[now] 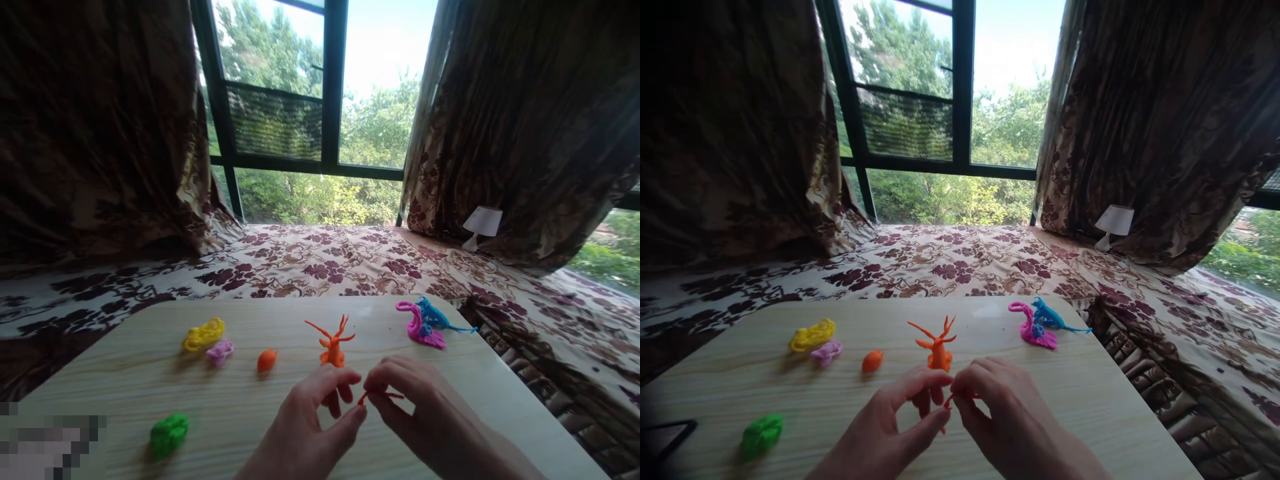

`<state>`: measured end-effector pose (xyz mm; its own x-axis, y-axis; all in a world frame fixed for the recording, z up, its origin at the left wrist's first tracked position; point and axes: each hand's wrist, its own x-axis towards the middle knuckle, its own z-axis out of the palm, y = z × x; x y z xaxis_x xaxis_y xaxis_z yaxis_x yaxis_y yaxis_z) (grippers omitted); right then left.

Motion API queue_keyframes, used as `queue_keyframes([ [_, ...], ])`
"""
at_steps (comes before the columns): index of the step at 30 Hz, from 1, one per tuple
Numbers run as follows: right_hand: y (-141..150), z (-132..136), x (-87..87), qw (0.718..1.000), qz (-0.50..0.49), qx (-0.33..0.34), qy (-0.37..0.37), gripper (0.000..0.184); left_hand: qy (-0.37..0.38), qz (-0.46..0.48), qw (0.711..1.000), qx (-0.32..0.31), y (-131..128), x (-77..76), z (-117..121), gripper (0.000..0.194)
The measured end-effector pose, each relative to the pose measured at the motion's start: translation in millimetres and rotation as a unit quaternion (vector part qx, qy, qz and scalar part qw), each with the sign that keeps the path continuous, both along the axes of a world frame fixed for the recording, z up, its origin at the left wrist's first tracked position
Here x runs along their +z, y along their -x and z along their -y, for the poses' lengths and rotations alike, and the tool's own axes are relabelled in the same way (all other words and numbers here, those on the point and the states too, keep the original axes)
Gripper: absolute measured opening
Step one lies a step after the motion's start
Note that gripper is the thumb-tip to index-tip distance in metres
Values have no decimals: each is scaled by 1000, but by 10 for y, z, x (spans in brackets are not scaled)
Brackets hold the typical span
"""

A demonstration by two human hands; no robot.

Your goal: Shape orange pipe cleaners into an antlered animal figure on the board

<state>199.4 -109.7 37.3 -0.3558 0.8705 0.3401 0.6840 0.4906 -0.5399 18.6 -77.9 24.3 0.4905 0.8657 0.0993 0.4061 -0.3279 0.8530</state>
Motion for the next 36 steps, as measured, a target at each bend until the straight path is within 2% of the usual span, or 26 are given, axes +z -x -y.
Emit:
queue_keyframes([
  [3,77,-78,149,999,-29,27,-16,14,24,63,998,-8,34,76,-38,18],
  [6,115,-125,165,998,-17,48,-45,19,47,98,994,-9,59,79,-78,22],
  [9,120,-148,104,997,-10,46,-64,16,70,92,993,-18,62,62,-97,22],
  [13,98,-174,-11,998,-20,25,-48,12,53,78,995,-20,47,77,-89,21],
  [17,35,-217,-175,1000,12,-26,-4,12,70,137,987,-48,77,122,-101,19],
  [19,-3,-233,-228,1000,6,-22,10,14,97,149,984,-32,97,121,-121,21],
  [22,-47,-222,-199,997,-72,-9,-11,38,123,114,986,7,97,77,-148,22],
  [25,-38,-166,-111,990,-137,43,-10,54,107,72,992,8,63,14,-152,22],
  [28,37,-102,-96,985,-158,66,16,54,79,48,996,-9,36,-33,-143,23],
  [32,117,-56,-135,980,-180,6,85,43,61,13,998,1,23,-49,-138,23],
  [36,60,-56,-72,976,-161,-4,143,45,26,-19,999,17,-3,0,-127,23],
])
